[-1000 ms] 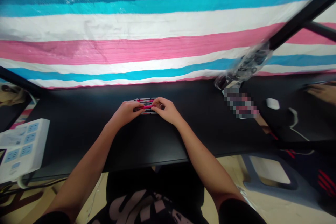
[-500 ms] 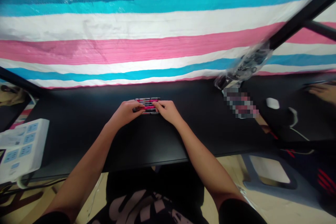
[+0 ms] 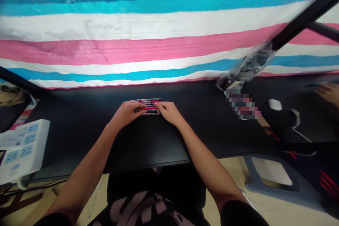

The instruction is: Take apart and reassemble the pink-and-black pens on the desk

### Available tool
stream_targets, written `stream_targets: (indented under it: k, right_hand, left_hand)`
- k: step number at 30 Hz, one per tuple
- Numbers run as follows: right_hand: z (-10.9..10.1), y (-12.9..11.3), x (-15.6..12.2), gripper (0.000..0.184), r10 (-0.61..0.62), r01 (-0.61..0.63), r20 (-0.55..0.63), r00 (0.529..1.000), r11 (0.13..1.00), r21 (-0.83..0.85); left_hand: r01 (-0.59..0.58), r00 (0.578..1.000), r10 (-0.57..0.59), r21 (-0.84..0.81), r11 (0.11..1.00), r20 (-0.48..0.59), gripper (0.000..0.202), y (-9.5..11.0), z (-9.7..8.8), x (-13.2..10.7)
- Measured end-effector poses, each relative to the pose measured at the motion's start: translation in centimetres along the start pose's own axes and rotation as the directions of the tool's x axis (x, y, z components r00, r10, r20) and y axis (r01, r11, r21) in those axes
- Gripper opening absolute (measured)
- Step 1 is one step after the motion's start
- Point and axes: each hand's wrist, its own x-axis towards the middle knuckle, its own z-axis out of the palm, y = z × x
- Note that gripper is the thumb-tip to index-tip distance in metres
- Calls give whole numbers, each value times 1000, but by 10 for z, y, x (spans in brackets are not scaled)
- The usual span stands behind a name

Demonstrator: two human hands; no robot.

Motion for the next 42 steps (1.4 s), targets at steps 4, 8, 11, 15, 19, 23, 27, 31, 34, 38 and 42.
stream_targets:
  k: [4, 8, 11, 15, 19, 23, 27, 31, 34, 38, 42]
  right_hand:
    - [1, 0, 0, 53, 22, -22, 0, 1000, 999, 24]
    - [2, 0, -1, 41, 11, -10, -17, 1000, 997, 80]
    - [1, -1, -1, 47, -8, 9, -3, 1000, 998, 65]
    - [0, -2, 0, 61, -10, 8, 26, 1000, 998, 59]
    - [1, -1, 1, 69, 79, -88, 85, 993, 990, 113]
    - [1, 0, 0, 68, 97, -111, 104, 990, 983, 146]
    - [3, -1, -1, 46, 28, -33, 31, 999, 979, 202]
    - [2, -1, -2, 38, 18, -18, 1, 1000, 983, 181]
    - [-1, -3, -2, 40, -2, -2, 32, 999, 994, 112]
    - [-1, -4, -1, 45, -16, 11, 48, 999, 996, 85]
    - [2, -3, -1, 39, -1, 7, -55, 999, 994, 112]
  left_hand:
    - [-12, 1000, 12, -23, 1000, -12, 10, -2, -1, 0]
    - [-14, 1000, 13, -26, 1000, -14, 10, -4, -2, -1]
    - [-21, 1000, 21, -21, 1000, -18, 9, -4, -1, 0]
    - [-49, 998, 48, -25, 998, -35, 8, -1, -1, 0]
    - [-63, 996, 62, -15, 998, -63, 8, 1, 0, -1]
    - [-47, 997, 46, -2, 999, -54, 9, 0, 0, -2]
    - [-13, 999, 14, 9, 1000, -47, 8, -2, -1, -2]
    - [-21, 999, 22, 21, 1000, -40, 8, -2, 0, -2]
    - [-44, 999, 45, 33, 998, -20, 10, -2, 2, -3]
    - [-24, 999, 24, -15, 1000, -44, 12, 0, 1, -3]
    - [122, 973, -184, -364, 923, -142, 22, 4, -7, -1]
